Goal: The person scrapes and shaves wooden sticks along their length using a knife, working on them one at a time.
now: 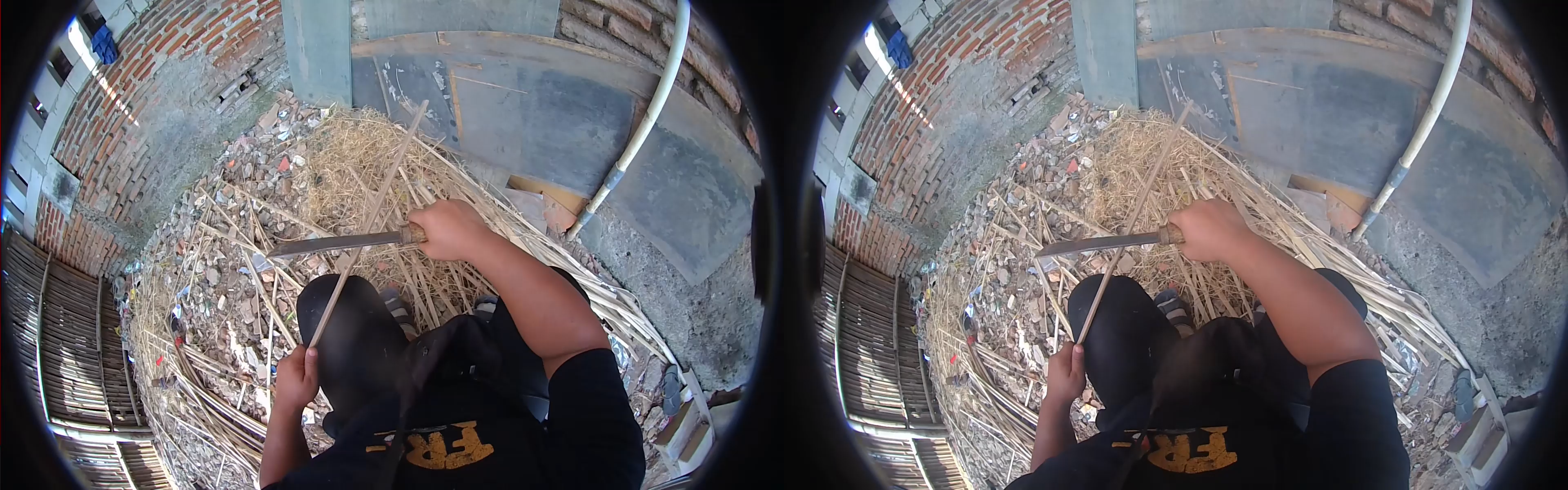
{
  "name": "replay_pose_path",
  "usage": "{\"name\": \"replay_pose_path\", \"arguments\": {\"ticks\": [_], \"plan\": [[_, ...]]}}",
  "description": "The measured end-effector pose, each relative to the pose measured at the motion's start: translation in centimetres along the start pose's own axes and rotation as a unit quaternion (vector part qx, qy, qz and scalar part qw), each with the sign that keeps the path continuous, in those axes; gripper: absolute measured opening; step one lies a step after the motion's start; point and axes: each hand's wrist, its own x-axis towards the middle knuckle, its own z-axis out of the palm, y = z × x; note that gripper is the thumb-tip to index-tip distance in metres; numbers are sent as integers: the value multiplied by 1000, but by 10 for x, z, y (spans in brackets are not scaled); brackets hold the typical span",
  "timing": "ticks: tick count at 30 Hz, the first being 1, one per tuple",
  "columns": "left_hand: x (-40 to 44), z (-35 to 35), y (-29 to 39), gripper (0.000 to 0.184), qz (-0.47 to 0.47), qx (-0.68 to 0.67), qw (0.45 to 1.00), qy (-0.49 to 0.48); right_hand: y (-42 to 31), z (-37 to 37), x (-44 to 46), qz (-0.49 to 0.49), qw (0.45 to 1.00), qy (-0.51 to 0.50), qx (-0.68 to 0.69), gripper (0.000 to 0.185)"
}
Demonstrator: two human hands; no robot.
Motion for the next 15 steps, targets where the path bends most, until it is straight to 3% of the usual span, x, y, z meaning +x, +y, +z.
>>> {"name": "replay_pose_path", "arguments": {"ticks": [9,15], "plan": [[3,-3,5,50,-20,43,999,2,19,25,29,51,990,2,128,20],[1,-4,6,51,-11,51,999,-3,-5,8,7,11,999,-13,52,25]]}}
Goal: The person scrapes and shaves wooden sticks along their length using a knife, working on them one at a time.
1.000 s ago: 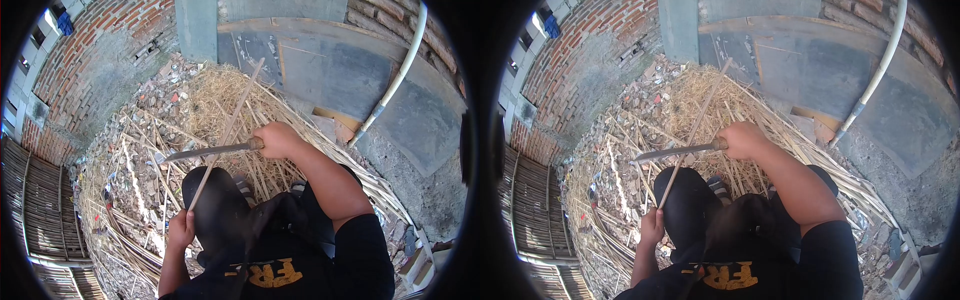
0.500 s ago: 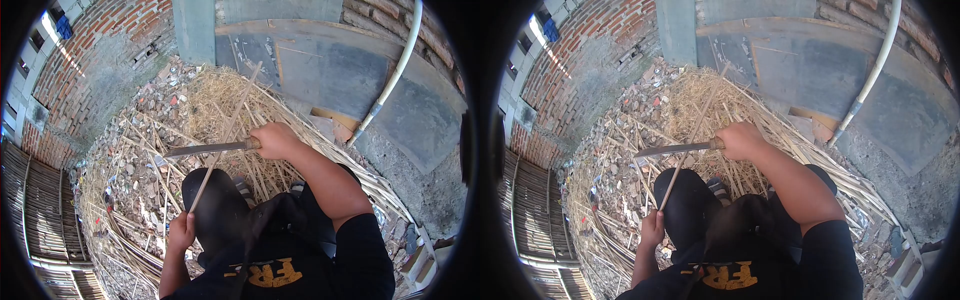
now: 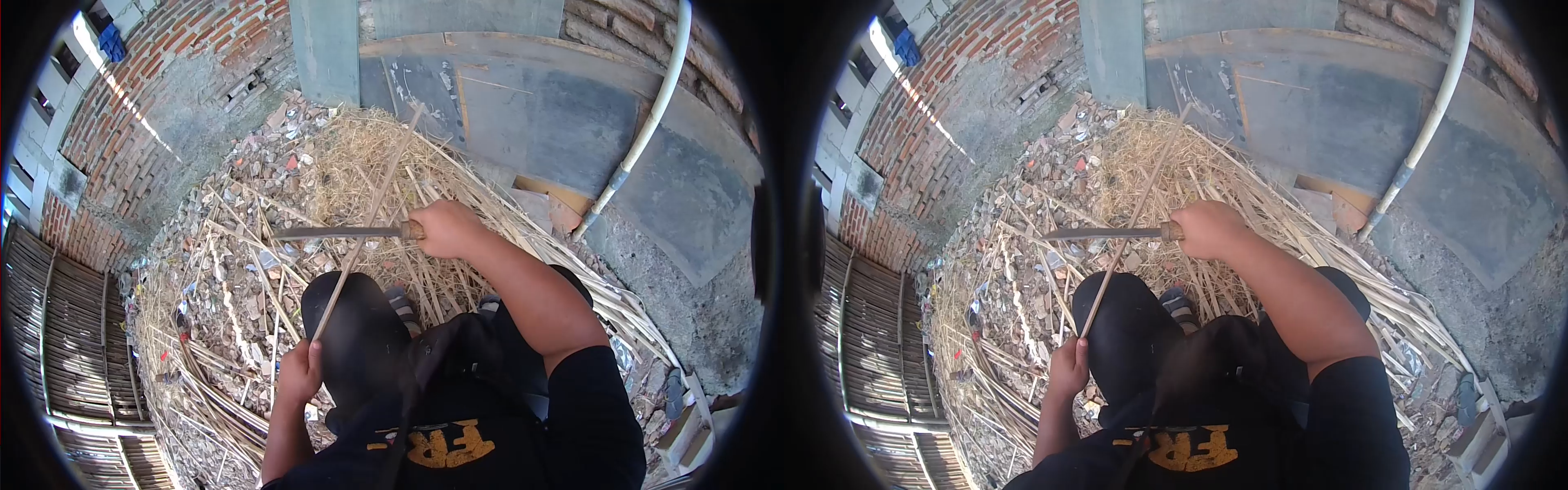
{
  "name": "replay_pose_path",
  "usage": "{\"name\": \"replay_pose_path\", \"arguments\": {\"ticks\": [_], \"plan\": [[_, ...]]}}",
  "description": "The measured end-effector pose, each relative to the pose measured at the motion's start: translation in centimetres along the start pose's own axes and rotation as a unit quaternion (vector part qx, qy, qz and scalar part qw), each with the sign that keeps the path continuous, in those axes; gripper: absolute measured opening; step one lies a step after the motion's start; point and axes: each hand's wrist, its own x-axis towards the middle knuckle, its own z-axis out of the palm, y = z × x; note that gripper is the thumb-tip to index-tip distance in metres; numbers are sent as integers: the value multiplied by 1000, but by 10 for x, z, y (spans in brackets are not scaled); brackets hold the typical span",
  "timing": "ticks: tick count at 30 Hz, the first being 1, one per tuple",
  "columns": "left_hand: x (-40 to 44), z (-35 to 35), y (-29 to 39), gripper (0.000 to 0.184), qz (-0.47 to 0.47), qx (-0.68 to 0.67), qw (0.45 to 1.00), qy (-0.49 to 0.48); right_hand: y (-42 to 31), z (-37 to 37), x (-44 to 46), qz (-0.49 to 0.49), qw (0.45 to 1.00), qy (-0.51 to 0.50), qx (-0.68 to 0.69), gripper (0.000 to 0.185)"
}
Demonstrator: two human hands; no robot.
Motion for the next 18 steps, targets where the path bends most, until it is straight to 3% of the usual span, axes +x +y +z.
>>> {"name": "replay_pose_path", "arguments": {"ticks": [3,6,15,18], "plan": [[4,0,2,49,1,7,1000,-7,-7,7,-6,-34,998,22,-37,22],[5,4,2,47,32,25,999,24,19,12,11,8,1000,6,30,23],[3,0,-1,46,-6,1,1000,15,1,20,15,-4,998,32,53,23],[5,2,3,47,2,7,1000,18,-5,14,3,-38,999,18,-20,25]]}}
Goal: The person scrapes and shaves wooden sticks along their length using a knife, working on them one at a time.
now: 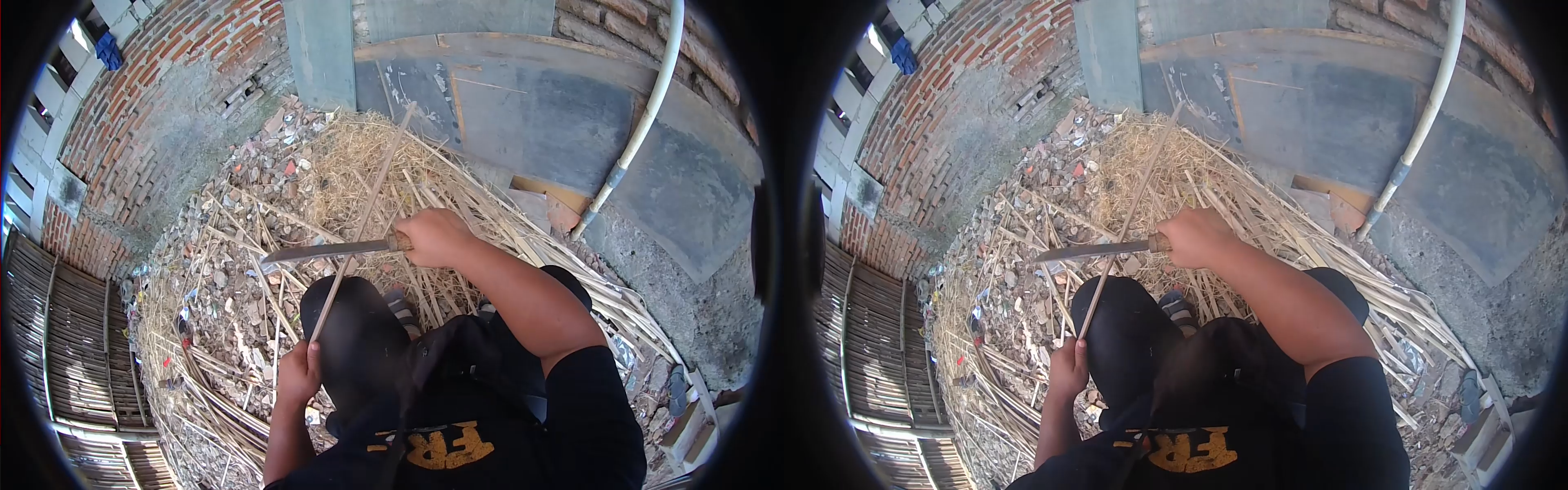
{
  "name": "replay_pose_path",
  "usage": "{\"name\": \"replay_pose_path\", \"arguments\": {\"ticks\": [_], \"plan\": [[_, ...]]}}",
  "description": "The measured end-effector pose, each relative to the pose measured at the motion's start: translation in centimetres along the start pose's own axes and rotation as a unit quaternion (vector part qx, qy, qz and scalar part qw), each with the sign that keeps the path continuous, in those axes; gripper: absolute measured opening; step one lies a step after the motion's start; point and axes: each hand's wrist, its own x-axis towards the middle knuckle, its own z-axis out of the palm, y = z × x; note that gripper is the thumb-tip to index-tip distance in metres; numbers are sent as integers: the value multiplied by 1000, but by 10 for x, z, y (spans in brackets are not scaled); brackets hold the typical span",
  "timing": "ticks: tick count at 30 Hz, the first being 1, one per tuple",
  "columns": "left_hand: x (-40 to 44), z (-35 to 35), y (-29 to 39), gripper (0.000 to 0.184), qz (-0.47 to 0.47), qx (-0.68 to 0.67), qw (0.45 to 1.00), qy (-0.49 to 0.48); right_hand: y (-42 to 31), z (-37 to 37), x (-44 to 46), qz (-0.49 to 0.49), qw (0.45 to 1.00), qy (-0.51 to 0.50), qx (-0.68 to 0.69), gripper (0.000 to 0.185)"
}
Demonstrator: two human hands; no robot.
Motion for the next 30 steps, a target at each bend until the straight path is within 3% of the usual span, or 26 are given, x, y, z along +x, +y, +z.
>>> {"name": "replay_pose_path", "arguments": {"ticks": [3,7,13,20,23,26,30], "plan": [[4,3,-3,47,25,-9,1000,12,-5,-9,-5,-3,1000,-9,-6,27],[2,5,-5,46,9,2,1000,24,32,2,16,92,989,56,101,21],[-1,2,-7,46,4,-4,1000,18,20,-2,11,69,992,47,92,18],[1,4,-8,47,30,6,1000,5,-2,-7,-7,-32,998,13,-45,18],[2,1,-5,47,28,4,1000,1,17,-11,2,31,999,-4,28,18],[3,2,-7,46,15,9,1000,11,31,-3,14,91,990,46,98,19],[1,0,-7,46,6,-1,1000,2,19,-12,6,73,993,40,81,20]]}}
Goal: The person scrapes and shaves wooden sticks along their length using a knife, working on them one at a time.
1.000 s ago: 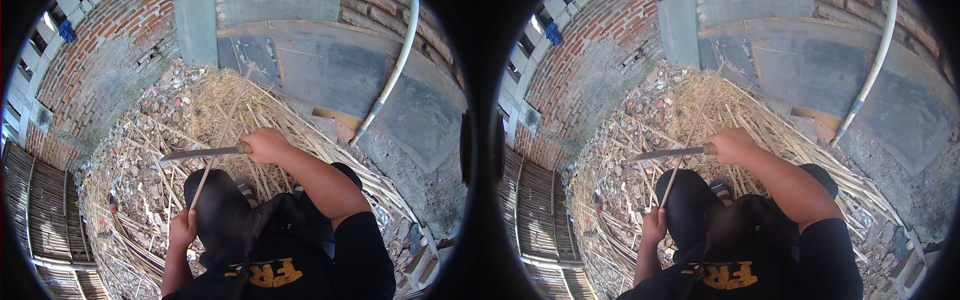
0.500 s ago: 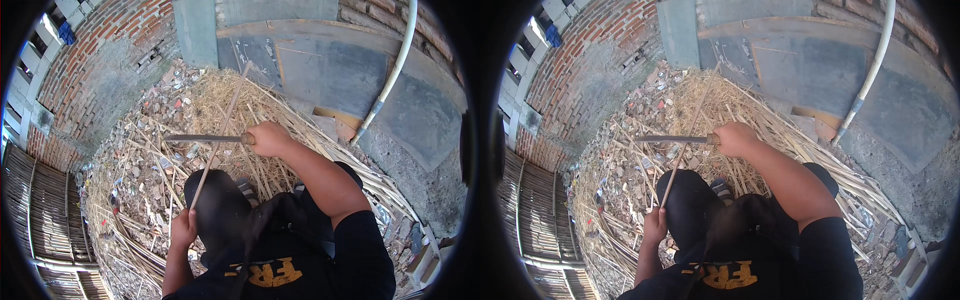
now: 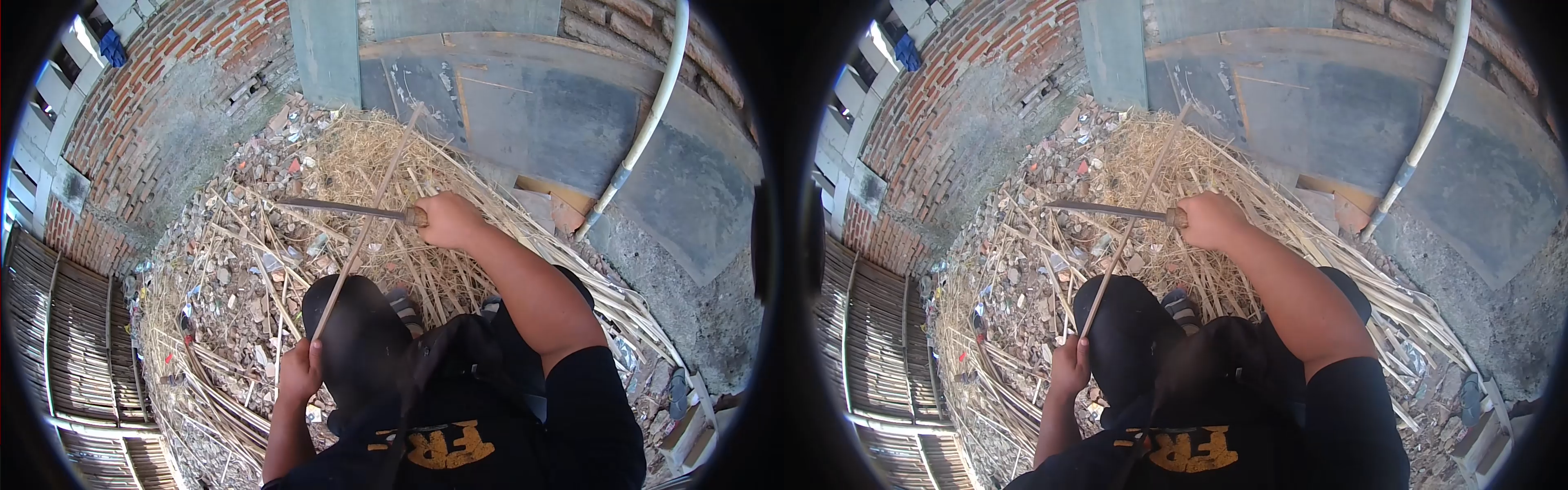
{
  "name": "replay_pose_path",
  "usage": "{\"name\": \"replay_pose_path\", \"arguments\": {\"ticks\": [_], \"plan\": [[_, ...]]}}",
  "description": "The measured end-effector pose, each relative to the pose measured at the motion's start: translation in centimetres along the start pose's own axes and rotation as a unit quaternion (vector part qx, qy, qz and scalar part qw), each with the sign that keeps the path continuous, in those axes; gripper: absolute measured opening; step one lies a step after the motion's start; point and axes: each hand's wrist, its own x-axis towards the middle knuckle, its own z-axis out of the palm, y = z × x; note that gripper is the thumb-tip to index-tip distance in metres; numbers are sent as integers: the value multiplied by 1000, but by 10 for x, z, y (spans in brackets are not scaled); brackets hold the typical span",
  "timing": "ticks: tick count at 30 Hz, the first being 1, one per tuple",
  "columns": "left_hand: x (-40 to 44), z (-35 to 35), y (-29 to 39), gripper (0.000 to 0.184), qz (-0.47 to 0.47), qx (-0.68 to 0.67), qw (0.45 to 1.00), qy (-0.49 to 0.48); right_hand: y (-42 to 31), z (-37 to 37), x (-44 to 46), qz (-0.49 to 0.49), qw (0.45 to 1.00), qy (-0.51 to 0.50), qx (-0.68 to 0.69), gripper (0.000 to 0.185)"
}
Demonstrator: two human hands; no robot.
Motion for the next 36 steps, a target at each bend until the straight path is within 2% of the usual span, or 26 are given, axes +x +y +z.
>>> {"name": "replay_pose_path", "arguments": {"ticks": [5,8,11,15,22,24,30,36], "plan": [[2,-1,12,45,4,4,1000,0,-11,3,-12,-47,994,-37,-90,19],[4,1,12,45,12,11,1000,1,-15,15,-15,-100,990,-37,-87,18],[2,2,6,45,17,7,1000,4,-14,6,-9,-93,990,-49,-98,19],[1,4,0,46,12,-12,1000,9,20,10,12,16,999,14,40,21],[2,2,3,47,8,6,1000,-8,29,8,7,41,997,42,51,27],[2,5,6,47,9,15,1000,1,22,3,2,35,998,44,41,26],[2,7,4,46,9,1,1000,16,-6,6,-9,-88,992,-36,-84,18],[2,5,5,45,7,8,1000,4,-13,7,-8,-88,992,-54,-79,16]]}}
